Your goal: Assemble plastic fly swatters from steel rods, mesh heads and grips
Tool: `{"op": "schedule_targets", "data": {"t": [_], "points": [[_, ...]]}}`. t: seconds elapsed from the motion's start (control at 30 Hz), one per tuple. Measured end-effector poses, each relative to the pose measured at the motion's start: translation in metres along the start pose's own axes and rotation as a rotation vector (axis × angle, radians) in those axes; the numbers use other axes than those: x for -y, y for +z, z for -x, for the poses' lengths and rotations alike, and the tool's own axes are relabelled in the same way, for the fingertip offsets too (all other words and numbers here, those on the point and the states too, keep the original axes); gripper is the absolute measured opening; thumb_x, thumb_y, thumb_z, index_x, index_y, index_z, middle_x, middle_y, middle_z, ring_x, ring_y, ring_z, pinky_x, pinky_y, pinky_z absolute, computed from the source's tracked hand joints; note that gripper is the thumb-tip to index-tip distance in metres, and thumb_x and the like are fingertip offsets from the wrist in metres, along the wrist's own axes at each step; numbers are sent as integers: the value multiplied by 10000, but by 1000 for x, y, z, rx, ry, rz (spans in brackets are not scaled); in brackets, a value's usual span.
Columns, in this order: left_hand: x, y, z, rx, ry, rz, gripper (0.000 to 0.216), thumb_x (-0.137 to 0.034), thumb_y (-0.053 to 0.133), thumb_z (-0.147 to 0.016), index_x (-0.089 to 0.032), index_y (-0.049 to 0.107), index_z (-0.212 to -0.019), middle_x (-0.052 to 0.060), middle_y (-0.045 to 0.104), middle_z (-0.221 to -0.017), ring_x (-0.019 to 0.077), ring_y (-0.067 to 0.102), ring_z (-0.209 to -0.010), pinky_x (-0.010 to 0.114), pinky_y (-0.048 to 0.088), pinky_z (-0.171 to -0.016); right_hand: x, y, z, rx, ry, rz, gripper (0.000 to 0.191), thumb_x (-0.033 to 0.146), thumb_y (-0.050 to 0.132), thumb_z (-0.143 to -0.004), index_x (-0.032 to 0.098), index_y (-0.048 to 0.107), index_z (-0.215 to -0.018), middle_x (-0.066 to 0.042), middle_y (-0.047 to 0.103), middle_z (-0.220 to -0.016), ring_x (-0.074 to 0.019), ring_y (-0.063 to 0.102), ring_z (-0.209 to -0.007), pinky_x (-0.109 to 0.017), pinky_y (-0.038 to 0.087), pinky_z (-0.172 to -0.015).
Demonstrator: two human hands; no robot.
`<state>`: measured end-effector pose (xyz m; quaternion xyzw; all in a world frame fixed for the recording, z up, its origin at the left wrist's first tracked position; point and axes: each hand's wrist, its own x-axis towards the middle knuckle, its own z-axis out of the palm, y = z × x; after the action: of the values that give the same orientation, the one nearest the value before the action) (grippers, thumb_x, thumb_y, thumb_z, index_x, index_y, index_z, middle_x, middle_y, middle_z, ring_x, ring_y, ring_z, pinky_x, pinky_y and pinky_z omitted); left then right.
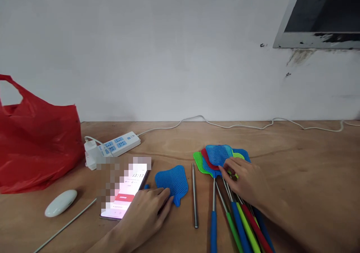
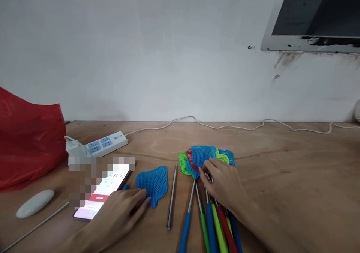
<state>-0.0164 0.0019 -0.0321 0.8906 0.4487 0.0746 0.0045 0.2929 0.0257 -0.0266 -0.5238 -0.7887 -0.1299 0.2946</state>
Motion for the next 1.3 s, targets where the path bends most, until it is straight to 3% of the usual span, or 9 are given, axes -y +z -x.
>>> {"op": "schedule_targets", "data": {"t": [0.13,0.3,0.47,0.6,0.7,0.83,1.03,1.3], "points": [[-3,-4,0,-50,51,72,296,-231,360,-1022,-214,538,-786,23,644,-750,215,625,-619,326,387,-572,21,-4,2,80,-227,-192,134,182,499,-974,199,608,-897,-36,653,-826,-215,574,-801,-340,394,-790],[0,-3,0,-170,63,36,274,-216,352,-1023,-203,557,-843,49,642,-818,246,640,-717,373,471,-653,43,-8,6,294,-291,-292,189,176,493,-977,222,637,-1090,-46,661,-967,-249,556,-954,-421,369,-926],[1,-2,-1,-172,35,40,276,-192,357,-1012,-195,586,-858,56,644,-845,243,643,-744,369,502,-647,55,-16,3,492,-333,-315,300,259,506,-997,315,601,-1276,-31,635,-1005,-245,550,-996,-434,371,-931],[1,-2,-1,-160,34,62,250,-191,382,-1000,-207,627,-956,75,663,-952,263,651,-860,421,542,-765,59,-17,0,537,-253,-349,188,272,521,-994,276,671,-1106,-35,636,-1003,-239,545,-1004,-428,371,-939],[3,1,1,-192,44,85,234,-237,463,-990,-210,612,-1169,113,652,-1198,305,638,-1058,493,539,-910,59,-12,1,520,-184,-356,150,258,530,-986,239,674,-949,-38,626,-959,-234,534,-958,-411,384,-888],[6,6,4,-220,41,50,523,-405,582,-961,-153,480,-1408,195,504,-1474,398,499,-1322,602,473,-1036,58,-7,4,484,-124,-346,117,239,551,-968,234,659,-924,-38,618,-967,-237,520,-950,-415,379,-860],[5,1,2,-128,27,172,504,-430,698,-857,-193,575,-1284,172,588,-1382,406,517,-1307,626,465,-1035,57,-6,6,470,-87,-376,38,221,610,-918,243,641,-910,-18,620,-948,-232,524,-953,-413,363,-874],[8,-2,0,-144,5,262,462,-419,755,-800,-219,561,-1169,165,539,-1397,403,473,-1319,600,439,-1037,62,-4,8,429,-38,-318,58,217,633,-849,208,578,-833,-23,639,-872,-245,517,-914,-407,341,-842]]}}
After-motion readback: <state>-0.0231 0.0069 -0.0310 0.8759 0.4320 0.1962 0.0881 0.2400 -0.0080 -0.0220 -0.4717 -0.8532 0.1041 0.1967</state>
